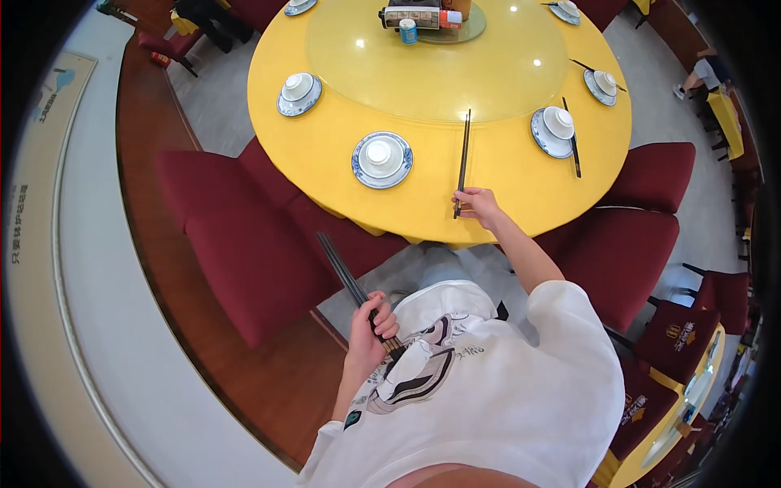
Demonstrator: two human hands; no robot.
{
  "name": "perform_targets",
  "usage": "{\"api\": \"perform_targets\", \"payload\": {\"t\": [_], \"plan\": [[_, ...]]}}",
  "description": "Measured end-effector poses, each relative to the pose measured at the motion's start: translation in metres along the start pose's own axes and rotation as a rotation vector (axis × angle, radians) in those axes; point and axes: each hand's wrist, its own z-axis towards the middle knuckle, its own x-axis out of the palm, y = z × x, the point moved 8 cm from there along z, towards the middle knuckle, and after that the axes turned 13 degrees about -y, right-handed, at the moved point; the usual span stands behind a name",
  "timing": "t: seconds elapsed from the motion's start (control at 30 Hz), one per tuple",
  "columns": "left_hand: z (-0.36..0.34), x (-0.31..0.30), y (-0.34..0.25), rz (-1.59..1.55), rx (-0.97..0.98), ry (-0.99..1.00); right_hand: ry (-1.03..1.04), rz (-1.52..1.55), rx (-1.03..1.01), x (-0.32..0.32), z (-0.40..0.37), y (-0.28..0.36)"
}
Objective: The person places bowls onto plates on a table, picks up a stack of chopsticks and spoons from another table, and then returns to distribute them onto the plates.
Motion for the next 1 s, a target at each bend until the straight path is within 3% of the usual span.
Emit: {"api": "perform_targets", "payload": {"t": [0.2,0.37,0.6,0.77,1.0], "plan": [[0.030,0.057,-0.032,-0.043,0.085,-0.107,0.006,0.010,0.057,-0.004,0.079,0.039],[0.050,0.089,-0.040,-0.045,0.110,-0.136,0.142,-0.137,0.097,0.007,0.112,0.050],[0.062,0.107,-0.040,-0.031,0.101,-0.214,0.238,-0.208,0.181,0.044,0.088,0.015],[0.065,0.108,-0.042,-0.019,0.114,-0.240,0.187,-0.368,0.054,0.061,0.062,-0.005],[0.066,0.101,-0.042,0.016,0.090,-0.216,0.160,-0.349,-0.021,0.087,0.032,-0.005]]}}
